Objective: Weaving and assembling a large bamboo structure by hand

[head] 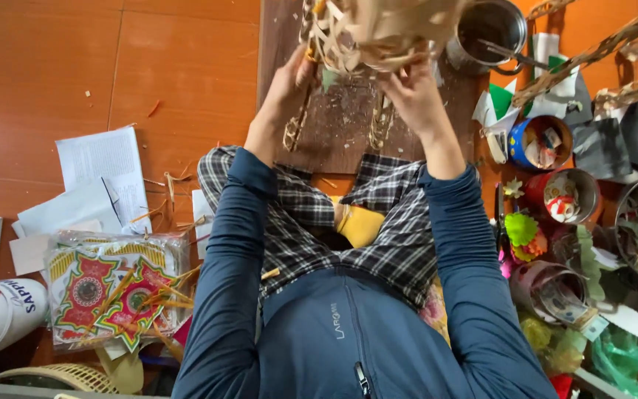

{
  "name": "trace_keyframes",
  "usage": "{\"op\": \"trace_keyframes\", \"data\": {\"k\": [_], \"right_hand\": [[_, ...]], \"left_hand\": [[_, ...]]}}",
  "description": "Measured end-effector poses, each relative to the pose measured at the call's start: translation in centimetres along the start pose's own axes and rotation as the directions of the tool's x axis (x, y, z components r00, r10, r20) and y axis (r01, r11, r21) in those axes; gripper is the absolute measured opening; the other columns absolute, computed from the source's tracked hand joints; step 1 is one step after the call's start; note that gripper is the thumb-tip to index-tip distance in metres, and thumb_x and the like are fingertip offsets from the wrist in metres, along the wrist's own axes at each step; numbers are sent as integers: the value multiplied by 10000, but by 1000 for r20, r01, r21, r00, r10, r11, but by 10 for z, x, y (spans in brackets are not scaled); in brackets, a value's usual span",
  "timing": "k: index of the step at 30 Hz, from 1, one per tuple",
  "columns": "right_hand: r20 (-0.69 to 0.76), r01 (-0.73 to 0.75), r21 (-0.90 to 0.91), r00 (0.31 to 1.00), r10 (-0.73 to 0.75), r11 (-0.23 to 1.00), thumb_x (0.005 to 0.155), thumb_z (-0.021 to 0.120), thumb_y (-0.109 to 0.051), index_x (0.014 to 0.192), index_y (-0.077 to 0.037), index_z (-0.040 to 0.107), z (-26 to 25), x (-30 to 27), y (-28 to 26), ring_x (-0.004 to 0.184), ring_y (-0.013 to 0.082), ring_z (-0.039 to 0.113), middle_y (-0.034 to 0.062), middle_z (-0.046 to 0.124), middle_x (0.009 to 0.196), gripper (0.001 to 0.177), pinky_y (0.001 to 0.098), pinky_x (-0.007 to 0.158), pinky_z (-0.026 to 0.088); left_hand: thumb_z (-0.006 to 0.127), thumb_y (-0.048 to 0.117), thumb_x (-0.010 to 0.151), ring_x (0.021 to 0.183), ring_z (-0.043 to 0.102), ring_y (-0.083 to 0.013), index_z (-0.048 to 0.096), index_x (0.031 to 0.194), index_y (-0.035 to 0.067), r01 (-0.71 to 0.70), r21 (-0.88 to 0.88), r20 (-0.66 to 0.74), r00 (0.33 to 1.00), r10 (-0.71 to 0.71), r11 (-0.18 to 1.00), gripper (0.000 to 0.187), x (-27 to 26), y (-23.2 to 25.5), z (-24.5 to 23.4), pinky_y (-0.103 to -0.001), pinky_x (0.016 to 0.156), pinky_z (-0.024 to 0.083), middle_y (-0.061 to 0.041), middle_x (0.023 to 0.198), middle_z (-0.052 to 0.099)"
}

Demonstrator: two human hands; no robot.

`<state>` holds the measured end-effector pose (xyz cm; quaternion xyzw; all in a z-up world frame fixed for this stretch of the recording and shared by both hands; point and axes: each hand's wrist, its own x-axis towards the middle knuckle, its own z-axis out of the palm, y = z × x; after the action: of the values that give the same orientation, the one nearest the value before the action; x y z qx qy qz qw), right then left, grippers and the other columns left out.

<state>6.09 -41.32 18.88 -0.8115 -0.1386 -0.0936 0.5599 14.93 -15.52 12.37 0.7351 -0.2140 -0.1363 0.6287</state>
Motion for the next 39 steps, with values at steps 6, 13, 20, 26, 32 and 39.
{"op": "trace_keyframes", "data": {"k": [6,13,20,26,32,39], "right_hand": [[69,-290,-32,954,291,957,1106,756,-142,1739,-330,12,-4,-31,36,1652,565,191,306,147,1841,995,766,1288,165],[-35,-200,-213,980,197,956,1100,646,-35,1583,-94,401,11,-38,44,1382,389,616,198,593,1550,545,559,1162,495],[-38,-239,-141,971,236,961,1067,565,86,1411,-134,402,18,-48,67,1066,313,761,178,716,1257,440,517,972,632],[-44,-159,-94,987,156,983,1101,707,-90,1388,-120,495,19,-51,99,1136,286,716,127,738,1265,358,487,989,569],[-263,-245,-339,952,159,908,1106,686,-120,1427,-146,400,42,-55,94,829,294,782,113,780,1087,431,426,664,558],[-320,-216,-380,943,92,899,1143,656,-86,1391,-111,394,52,-52,119,693,213,725,75,748,951,362,352,544,535]], "left_hand": [[716,305,1098,1584,413,-495,262,1695,211,-72,234,-3,997,74,970,755,-32,-18,-7,-676,1253,426,-228,1776,338],[791,56,1028,1011,769,-348,383,1584,116,-128,399,-118,975,189,908,692,-37,-26,-1,-454,793,586,-202,1231,766],[763,32,1016,1187,765,-417,331,1641,159,-48,381,-67,995,79,923,770,-47,-38,8,-507,908,622,-237,1410,730],[793,-36,916,1087,755,-326,340,1661,243,15,368,-75,997,14,930,916,-55,-56,6,-434,841,586,-158,1330,751],[807,-51,911,1028,755,-333,354,1664,232,-5,414,-75,996,39,910,923,-50,-72,5,-446,828,568,-156,1280,775],[842,26,944,1266,744,-408,339,1666,217,-15,412,-72,996,49,911,901,-50,-65,10,-483,951,615,-210,1482,711]]}}
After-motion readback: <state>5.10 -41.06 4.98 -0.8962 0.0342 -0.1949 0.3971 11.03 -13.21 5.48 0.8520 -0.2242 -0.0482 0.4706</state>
